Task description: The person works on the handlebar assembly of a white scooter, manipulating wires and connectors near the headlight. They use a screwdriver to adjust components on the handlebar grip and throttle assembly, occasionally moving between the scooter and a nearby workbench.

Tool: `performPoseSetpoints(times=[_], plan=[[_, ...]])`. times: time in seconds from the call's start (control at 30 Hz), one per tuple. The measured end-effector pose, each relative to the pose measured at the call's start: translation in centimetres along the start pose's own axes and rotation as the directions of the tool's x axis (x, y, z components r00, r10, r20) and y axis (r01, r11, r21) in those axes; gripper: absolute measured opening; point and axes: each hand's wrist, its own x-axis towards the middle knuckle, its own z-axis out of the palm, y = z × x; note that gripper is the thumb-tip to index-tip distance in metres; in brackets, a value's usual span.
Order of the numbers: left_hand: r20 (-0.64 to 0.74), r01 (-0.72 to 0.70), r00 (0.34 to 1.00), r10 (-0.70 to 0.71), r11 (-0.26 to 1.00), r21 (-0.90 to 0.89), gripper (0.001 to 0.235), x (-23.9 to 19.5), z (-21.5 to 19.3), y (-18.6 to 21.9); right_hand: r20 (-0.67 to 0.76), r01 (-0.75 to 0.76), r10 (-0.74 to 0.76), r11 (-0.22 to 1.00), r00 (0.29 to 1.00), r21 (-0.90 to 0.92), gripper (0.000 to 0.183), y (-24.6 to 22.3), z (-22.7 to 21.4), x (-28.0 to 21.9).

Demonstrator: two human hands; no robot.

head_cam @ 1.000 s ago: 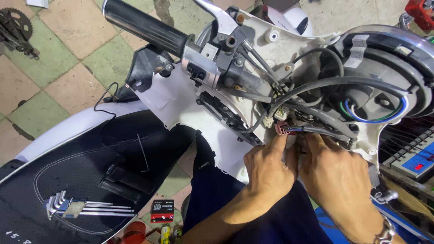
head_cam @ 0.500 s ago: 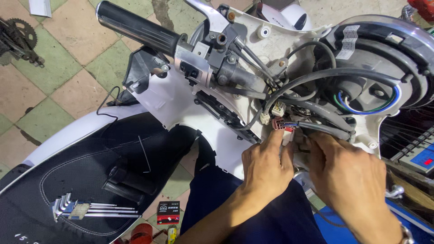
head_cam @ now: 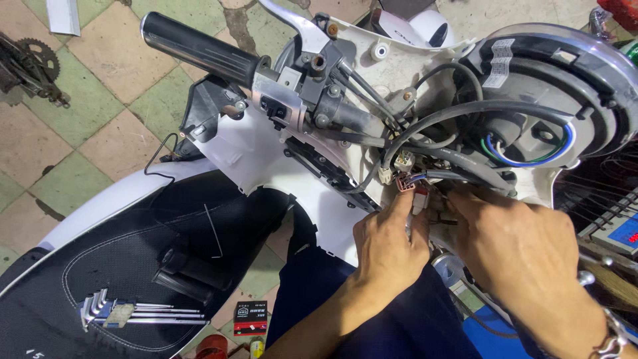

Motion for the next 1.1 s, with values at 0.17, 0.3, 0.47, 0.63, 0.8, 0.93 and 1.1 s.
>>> performPoseSetpoints(times=[0.17, 0.3, 0.47, 0.63, 0.8, 0.93, 1.1], plan=[[-0.011, -0.016, 1.000, 0.016, 1.000, -0.003, 0.044, -0.1, 0.2, -0.3, 0.160, 0.102, -0.074, 0.979, 0.984, -0.178, 0.037, 0.4, -0.8, 1.2], [0.003, 0.002, 1.000, -0.002, 1.000, -0.030, 0.041, -0.3, 0.2, -0.5, 0.109, 0.152, -0.141, 0.983, 0.984, -0.098, 0.040, 0.8, -0.5, 1.7], [0.004, 0.055, 0.998, -0.055, 0.998, 0.003, 0.044, -0.1, 0.4, -0.3, -0.151, 0.090, -0.079, 0.994, 0.985, 0.067, 0.044, -0.5, 1.2, 0.2], [-0.087, -0.069, 0.994, 0.064, 0.996, -0.052, 0.046, -0.3, 0.2, -0.4, -0.076, -0.042, 0.047, 0.997, 0.996, 0.058, 0.034, -2.3, 3.3, 0.7], [-0.007, -0.020, 1.000, 0.020, 1.000, -0.007, 0.042, -0.3, -0.3, 0.0, 0.024, -0.089, 0.088, 0.995, 0.996, 0.044, 0.028, -2.1, 2.9, 0.2], [0.006, 0.037, 0.999, -0.037, 0.999, 0.020, 0.032, -0.2, -0.7, 0.8, -0.016, -0.095, 0.100, 0.977, 0.995, 0.190, 0.035, -0.9, 1.1, -2.0], [-0.018, 0.083, 0.996, -0.084, 0.995, -0.051, 0.025, 0.1, -0.4, 2.0, -0.143, -0.002, 0.059, 0.929, 0.988, 0.371, 0.022, -0.2, 1.3, -3.0]])
